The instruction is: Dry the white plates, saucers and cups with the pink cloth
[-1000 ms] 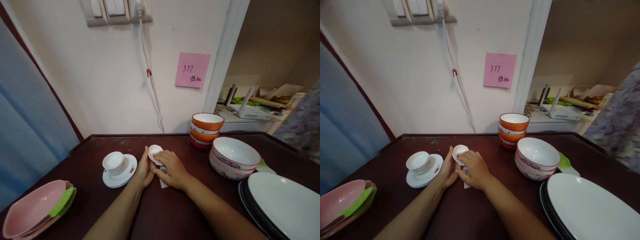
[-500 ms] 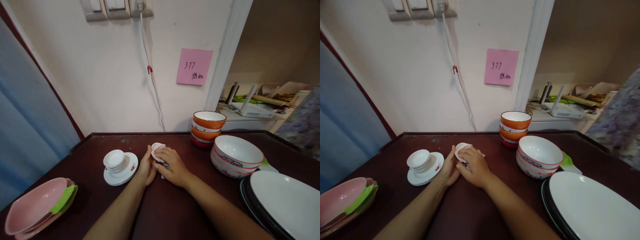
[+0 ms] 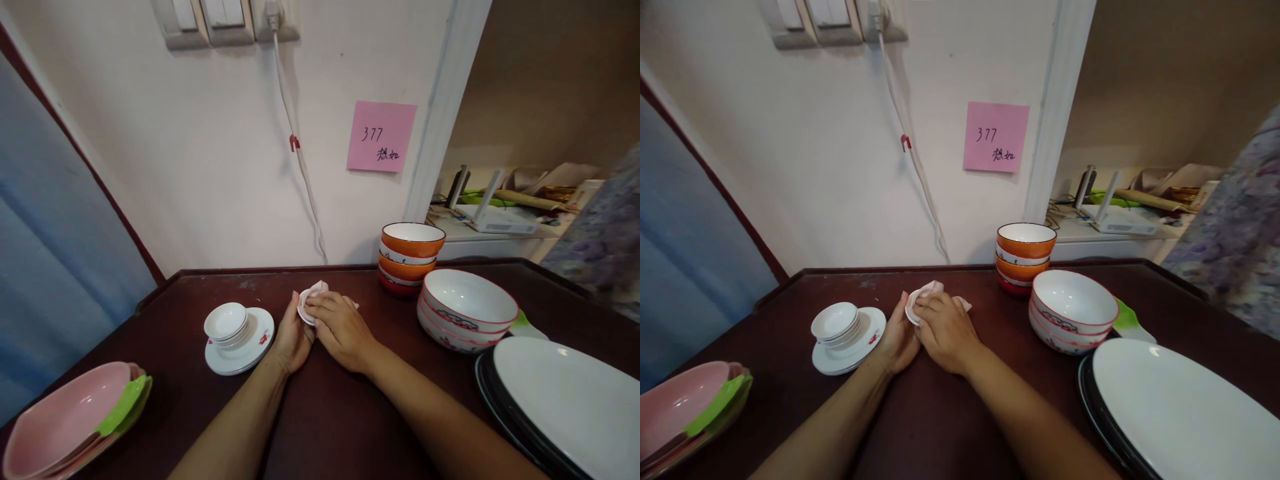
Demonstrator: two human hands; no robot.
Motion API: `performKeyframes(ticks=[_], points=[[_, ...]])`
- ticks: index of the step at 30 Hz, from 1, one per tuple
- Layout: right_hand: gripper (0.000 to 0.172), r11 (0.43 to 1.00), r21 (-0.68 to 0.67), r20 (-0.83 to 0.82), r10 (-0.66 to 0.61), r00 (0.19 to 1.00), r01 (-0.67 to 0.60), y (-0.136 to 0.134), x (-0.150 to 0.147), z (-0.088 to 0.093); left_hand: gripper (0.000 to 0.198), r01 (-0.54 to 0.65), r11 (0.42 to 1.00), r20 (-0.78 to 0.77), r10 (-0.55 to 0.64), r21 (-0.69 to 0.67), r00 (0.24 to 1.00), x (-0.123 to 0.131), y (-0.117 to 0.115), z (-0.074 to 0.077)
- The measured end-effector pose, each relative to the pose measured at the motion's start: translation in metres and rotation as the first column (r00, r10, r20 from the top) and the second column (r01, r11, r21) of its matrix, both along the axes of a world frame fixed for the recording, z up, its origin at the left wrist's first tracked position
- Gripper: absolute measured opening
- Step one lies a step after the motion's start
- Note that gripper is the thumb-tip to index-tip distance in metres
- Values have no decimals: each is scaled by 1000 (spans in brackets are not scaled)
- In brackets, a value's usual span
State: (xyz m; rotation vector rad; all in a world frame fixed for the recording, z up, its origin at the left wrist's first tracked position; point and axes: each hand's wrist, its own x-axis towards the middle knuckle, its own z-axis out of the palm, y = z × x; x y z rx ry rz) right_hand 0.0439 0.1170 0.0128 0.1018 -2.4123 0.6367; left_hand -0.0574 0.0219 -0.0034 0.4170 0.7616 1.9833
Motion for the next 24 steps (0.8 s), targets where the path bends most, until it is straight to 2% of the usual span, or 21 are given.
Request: performKeyframes(ticks=[2, 5, 7, 11, 14, 16, 19, 21, 24], points=[[27, 993, -111, -86, 30, 996, -40, 2, -4, -4, 46, -5, 1000, -6, 5, -16, 1000, 1, 0, 2], [33, 971, -238, -206, -85, 975, 35, 8, -8, -7, 40, -18, 997, -33, 16, -73, 999, 3, 0, 2], [40, 978, -201, -195, -98, 976, 58, 12, -8, -4, 35, -14, 994, -72, 6, -107, 997, 3, 1, -1], [27, 998, -46, -77, -37, 996, 33, 18, -2, 5, 30, 27, 990, -197, -55, -140, 979, 2, 1, -9], [17, 982, -136, -63, -139, 988, 130, 21, -3, 3, 32, 60, 989, -253, -94, -138, 963, 1, 1, -11], [11, 935, -274, -47, -248, 968, 226, 22, -7, -4, 33, 65, 990, -297, -100, -126, 950, 2, 0, -10], [9, 793, -483, 88, -378, 922, 371, 25, -15, -16, 37, 40, 993, -375, -81, -115, 924, 4, -2, -8], [15, 703, -575, 203, -373, 905, 418, 29, -18, -22, 43, 6, 994, -400, -50, -110, 915, 6, -2, -7], [21, 583, -700, 317, -263, 911, 412, 33, -21, -25, 57, -64, 996, -438, 28, -66, 899, 8, -1, -7]])
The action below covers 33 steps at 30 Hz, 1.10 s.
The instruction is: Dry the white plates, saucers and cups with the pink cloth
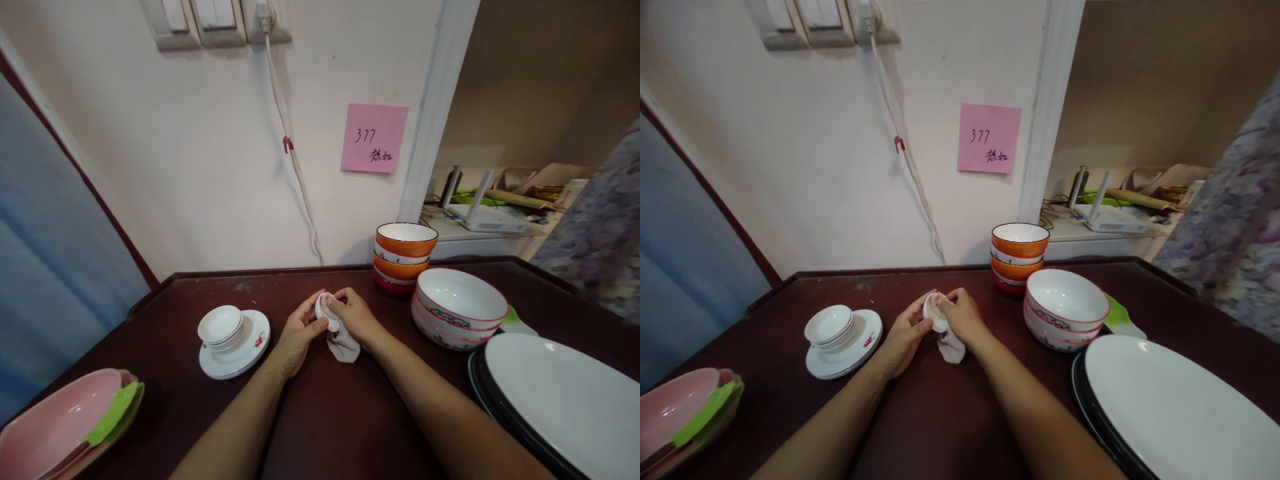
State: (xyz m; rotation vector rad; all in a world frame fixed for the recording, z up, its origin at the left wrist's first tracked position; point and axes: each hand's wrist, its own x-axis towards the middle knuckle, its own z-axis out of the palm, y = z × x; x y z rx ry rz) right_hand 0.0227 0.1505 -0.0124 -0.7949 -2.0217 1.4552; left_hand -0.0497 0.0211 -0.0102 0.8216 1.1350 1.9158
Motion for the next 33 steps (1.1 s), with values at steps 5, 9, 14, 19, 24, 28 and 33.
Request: performKeyframes(ticks=[5, 9, 14, 19, 24, 28, 33], points=[[27, 980, -148, -3, 134, 991, -133, -3, -2, -1, 73, -52, 998, -112, 55, 24, 992, 0, 6, 0], [21, 987, -103, -38, 122, 992, -126, 0, 1, 2, 89, -42, 999, -174, 44, 18, 984, -1, 7, 0], [17, 861, 507, -19, 65, 998, -47, 9, 15, 18, 60, 101, 993, 58, -97, -64, 994, -5, 4, 0], [19, 544, 822, 145, 86, 986, -169, 3, 23, 30, 47, 164, 979, 144, -146, -118, 979, -10, 3, 0], [19, 731, 679, 38, 52, 998, -64, 0, 17, 20, 33, 112, 989, 101, -102, -101, 990, -8, 4, -3], [15, 862, 507, -21, 33, 999, -18, 5, 9, 7, 38, 73, 995, 42, -71, -62, 997, -2, 6, -2], [14, 862, 507, -7, 27, 1000, -20, 10, 11, 8, 42, 55, 996, 0, -55, -69, 998, -1, 6, 0]])
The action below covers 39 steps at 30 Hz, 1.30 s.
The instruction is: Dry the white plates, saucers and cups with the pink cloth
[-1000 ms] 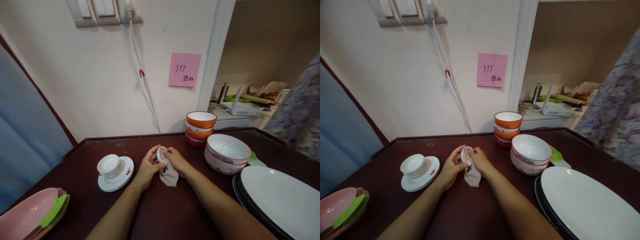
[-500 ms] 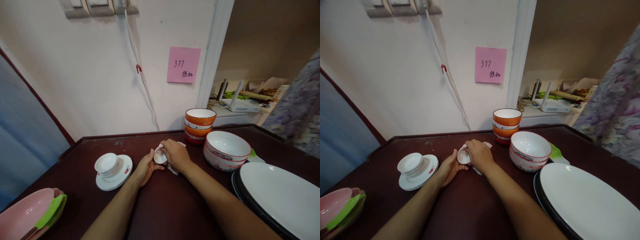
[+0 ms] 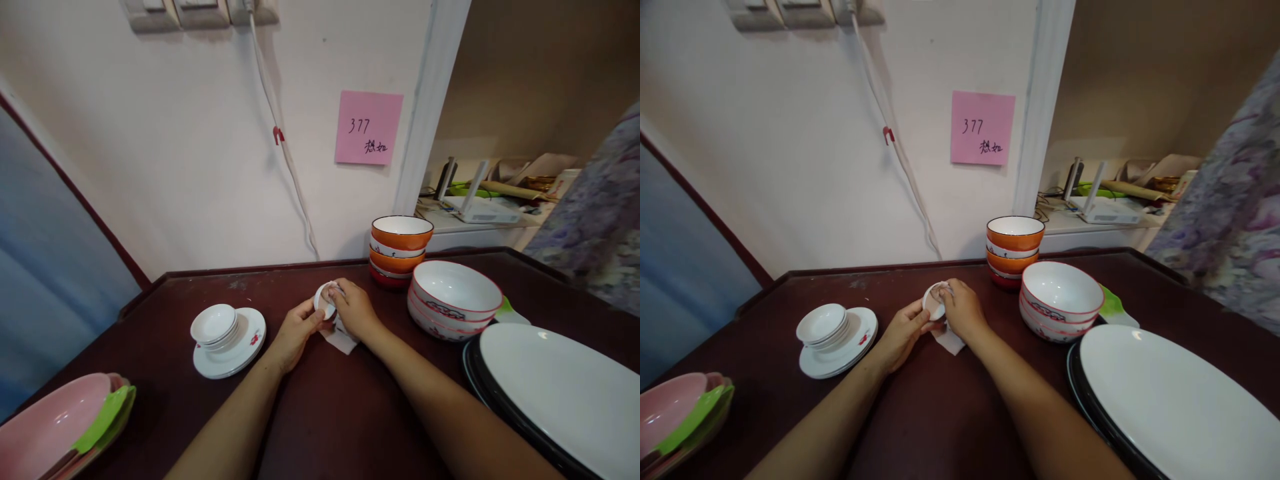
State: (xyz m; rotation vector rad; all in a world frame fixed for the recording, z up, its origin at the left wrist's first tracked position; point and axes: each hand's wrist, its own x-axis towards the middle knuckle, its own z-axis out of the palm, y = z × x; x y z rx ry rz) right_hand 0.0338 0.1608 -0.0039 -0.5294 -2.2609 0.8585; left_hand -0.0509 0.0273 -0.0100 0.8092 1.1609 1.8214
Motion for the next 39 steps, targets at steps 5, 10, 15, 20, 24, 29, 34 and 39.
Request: performKeyframes(ticks=[5, 10, 15, 20, 24, 29, 34, 39], points=[[20, 913, 398, 108, 47, 993, -86, 0, 12, 18, 56, 78, 993, 147, -65, -83, 987, -10, -1, -1], [19, 892, 432, 128, 86, 988, -133, -4, 13, 21, 39, 91, 994, 121, -84, -54, 989, -11, -2, -3], [16, 991, 105, -7, 78, 997, -77, -4, 3, 5, 37, 66, 998, 70, -67, 5, 995, -5, -3, 1], [13, 998, -49, -39, 44, 998, -46, -1, -2, -4, 51, 84, 996, 29, -85, 35, 996, -3, -3, 5], [19, 994, 90, -3, 57, 998, -57, 0, 5, 3, 46, 127, 992, 44, -127, -3, 991, -7, -3, 4], [23, 951, 278, 46, 128, 991, -135, -4, 12, 12, 37, 95, 994, 58, -92, -51, 994, -11, -3, -2], [15, 994, 59, -28, 95, 995, -93, -6, 2, 0, 44, 135, 991, 47, -136, 23, 990, -10, -4, -3], [14, 997, -42, -106, 54, 993, -59, -4, -4, -10, 59, 148, 988, 60, -151, 48, 987, -9, -3, -1]])
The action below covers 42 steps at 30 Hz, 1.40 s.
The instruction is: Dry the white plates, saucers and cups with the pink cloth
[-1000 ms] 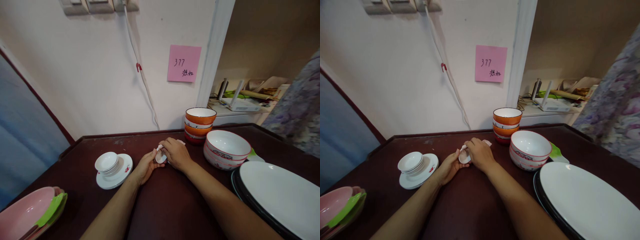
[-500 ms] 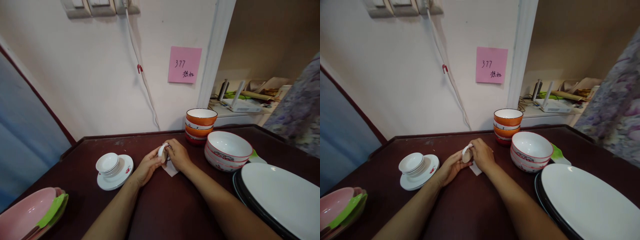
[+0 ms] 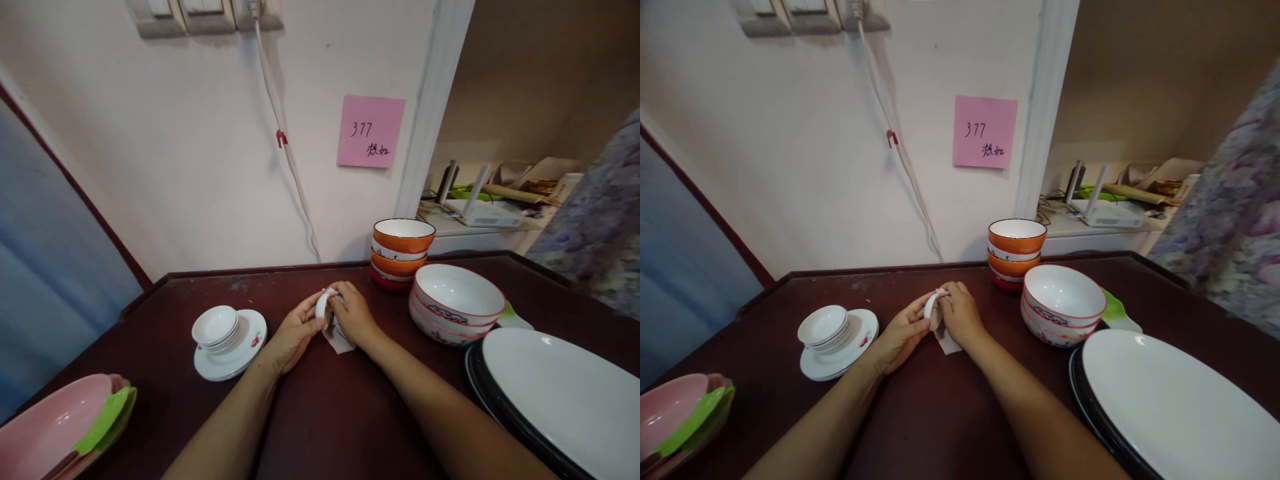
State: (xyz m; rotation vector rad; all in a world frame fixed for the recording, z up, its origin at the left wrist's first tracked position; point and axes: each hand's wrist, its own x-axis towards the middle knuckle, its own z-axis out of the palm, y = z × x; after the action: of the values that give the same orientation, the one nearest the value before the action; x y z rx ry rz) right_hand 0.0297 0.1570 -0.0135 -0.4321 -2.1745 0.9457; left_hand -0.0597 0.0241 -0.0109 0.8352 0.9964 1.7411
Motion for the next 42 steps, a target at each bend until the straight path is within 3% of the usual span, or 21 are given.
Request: performKeyframes(ticks=[4, 9, 14, 18, 21, 25, 29, 31, 37, 39, 42], points=[[21, 993, 116, 47, 11, 999, -16, 2, 7, 7, 53, 39, 999, 33, -38, -28, 999, 2, 0, 3], [21, 968, 246, 80, 28, 996, -47, -4, 12, 15, 38, -70, 993, 39, 74, -96, 996, 1, 0, 2], [13, 999, 9, 66, -34, 997, 34, -8, 2, 6, 41, -110, 993, 99, 114, -46, 989, 1, 0, 0], [9, 981, -189, 84, -19, 996, 35, -2, -5, -3, 51, -127, 992, 104, 129, -21, 986, 4, 0, 2], [11, 994, -95, 67, -49, 997, 55, 2, -3, -1, 54, -95, 995, 113, 95, -7, 989, 4, 0, 4], [16, 989, 130, 120, -86, 989, 70, -1, 6, 11, 38, -95, 994, 143, 103, -57, 984, 0, 1, 4], [18, 969, 244, 102, -66, 993, 39, -6, 9, 15, 37, -139, 983, 31, 143, -117, 989, -2, 1, 2], [17, 981, 193, 74, -35, 997, 20, -6, 7, 12, 36, -125, 987, 27, 128, -104, 991, -1, 2, 2], [10, 987, -159, -14, 10, 1000, -12, 3, -6, -4, 42, -50, 999, 135, 49, 5, 990, 4, 1, 5], [9, 987, -163, -19, 9, 1000, -12, 6, -5, -3, 45, -35, 999, 125, 34, 2, 992, 4, 1, 6], [13, 1000, -19, -1, -13, 1000, 13, 7, 1, 4, 45, -29, 999, 89, 31, -25, 996, 0, 0, 7]])
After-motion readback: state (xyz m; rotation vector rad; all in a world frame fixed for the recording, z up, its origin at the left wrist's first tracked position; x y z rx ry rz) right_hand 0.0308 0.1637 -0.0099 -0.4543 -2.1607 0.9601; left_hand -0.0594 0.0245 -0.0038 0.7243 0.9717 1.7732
